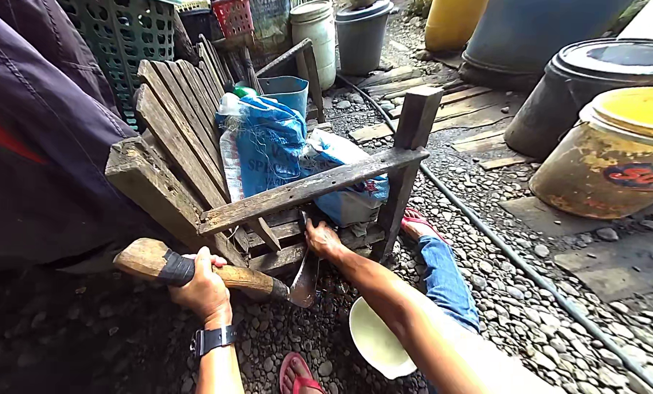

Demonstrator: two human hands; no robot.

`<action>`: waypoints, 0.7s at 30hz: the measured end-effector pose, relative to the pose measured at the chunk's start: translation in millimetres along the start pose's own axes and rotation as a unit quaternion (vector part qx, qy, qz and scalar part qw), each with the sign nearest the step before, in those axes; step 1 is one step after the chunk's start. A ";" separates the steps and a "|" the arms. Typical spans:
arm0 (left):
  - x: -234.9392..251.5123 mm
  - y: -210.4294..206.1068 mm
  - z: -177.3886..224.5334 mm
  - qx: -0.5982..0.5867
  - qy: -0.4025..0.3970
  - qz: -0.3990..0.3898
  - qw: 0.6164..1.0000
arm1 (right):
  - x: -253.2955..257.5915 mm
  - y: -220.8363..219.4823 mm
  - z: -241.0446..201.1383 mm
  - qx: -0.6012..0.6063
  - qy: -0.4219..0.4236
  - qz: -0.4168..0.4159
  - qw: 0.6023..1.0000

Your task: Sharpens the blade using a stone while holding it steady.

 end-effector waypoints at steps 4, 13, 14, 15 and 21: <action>2.8 -4.0 0.1 0.004 -0.010 0.003 1.000 | -31.5 -21.2 1.1 -0.025 0.058 -0.024 0.998; -1.4 -2.7 3.4 -0.002 -0.022 -0.013 1.000 | -0.6 -3.6 1.4 0.000 0.010 0.001 1.000; -0.7 -2.6 3.2 0.002 -0.019 -0.012 1.000 | -10.9 -10.4 1.2 -0.007 0.031 -0.001 0.999; 1.0 -3.2 3.1 0.005 -0.016 -0.009 1.000 | -25.4 -18.6 0.1 -0.019 0.058 -0.017 0.998; 1.4 -3.5 0.2 -0.009 -0.019 -0.023 1.000 | -18.5 -4.1 2.2 -0.025 0.060 -0.014 0.998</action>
Point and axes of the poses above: each hand's wrist, its own x-axis towards the middle knuckle, its own y-axis out of the back of the hand, z = x × y, the point moved 8 cm from there along x, towards the middle knuckle
